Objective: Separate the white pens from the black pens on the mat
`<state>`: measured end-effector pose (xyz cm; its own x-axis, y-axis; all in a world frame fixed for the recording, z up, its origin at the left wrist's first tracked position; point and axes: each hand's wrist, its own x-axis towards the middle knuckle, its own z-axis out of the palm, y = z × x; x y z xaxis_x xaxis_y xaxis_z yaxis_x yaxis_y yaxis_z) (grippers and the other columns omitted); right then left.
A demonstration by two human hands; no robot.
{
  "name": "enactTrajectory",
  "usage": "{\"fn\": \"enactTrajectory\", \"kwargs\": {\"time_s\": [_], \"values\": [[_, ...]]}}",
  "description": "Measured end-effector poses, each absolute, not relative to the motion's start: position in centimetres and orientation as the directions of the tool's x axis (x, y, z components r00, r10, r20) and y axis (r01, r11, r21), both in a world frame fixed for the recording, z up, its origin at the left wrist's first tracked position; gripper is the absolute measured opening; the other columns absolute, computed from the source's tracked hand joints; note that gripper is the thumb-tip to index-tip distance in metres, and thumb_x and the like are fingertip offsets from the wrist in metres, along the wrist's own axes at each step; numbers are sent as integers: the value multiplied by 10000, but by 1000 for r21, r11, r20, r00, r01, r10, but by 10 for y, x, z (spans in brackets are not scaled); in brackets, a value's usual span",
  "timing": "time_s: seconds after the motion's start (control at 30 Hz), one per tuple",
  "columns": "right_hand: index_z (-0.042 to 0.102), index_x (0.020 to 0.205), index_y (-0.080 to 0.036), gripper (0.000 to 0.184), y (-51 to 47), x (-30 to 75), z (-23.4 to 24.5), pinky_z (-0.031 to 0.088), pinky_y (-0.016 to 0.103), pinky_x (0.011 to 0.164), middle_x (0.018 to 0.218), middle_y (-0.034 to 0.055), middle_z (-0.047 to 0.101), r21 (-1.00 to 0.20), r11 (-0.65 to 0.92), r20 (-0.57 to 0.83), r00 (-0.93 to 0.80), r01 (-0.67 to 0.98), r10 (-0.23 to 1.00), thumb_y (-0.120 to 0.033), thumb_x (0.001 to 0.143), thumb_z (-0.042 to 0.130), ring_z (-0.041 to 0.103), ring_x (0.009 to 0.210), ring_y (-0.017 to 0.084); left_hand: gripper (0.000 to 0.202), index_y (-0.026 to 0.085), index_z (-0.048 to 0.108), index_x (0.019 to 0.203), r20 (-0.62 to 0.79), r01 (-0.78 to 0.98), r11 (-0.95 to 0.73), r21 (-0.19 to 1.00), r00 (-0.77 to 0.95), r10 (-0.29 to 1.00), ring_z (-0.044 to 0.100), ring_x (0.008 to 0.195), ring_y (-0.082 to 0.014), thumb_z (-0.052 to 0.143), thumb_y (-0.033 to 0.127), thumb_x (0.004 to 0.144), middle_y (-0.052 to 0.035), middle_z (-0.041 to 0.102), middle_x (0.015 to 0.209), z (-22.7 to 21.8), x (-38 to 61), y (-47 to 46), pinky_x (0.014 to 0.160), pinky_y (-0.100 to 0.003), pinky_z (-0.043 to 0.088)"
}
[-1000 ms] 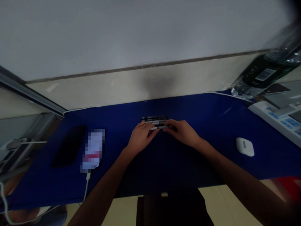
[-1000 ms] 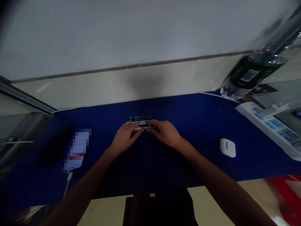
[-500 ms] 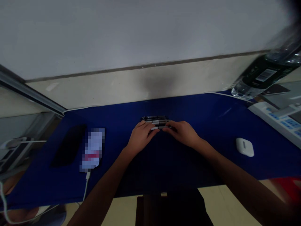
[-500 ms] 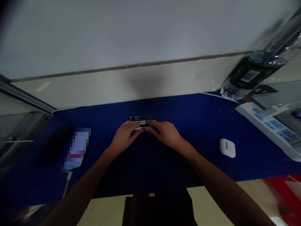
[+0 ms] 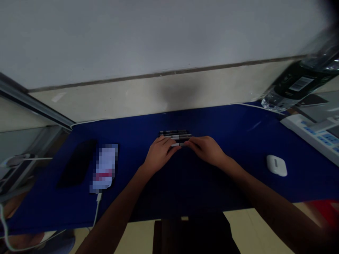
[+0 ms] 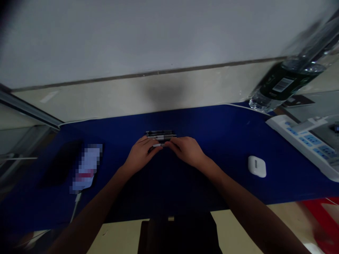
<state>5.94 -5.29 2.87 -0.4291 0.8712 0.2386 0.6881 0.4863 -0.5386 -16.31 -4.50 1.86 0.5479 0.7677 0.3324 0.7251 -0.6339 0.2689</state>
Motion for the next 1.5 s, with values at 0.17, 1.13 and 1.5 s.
{"fn": "enactTrajectory", "kwargs": {"time_s": [0.17,1.13,1.5], "values": [[584,1000,-208,244,-54,60,30,286,236,513,680,-7,643,-561,447,211,-402,697,891,-440,932,549,559,551,132,258,185,634,969,334,730,-620,287,530,780,578,914,-224,498,405,968,-44,688,926,19,-163,-45,814,-360,461],[562,1105,-222,253,-55,59,30,353,246,562,825,18,698,-537,488,191,-464,688,865,-392,918,572,627,649,162,244,182,622,985,307,732,-625,271,549,777,594,954,-228,470,373,986,-51,681,943,16,-158,-49,864,-391,478],[609,957,-193,212,-53,58,27,375,260,621,831,39,692,-501,495,192,-467,710,863,-365,975,485,630,692,169,241,175,614,976,307,731,-628,268,553,775,589,952,-227,472,370,985,-49,672,936,13,-157,-49,850,-371,476]]}}
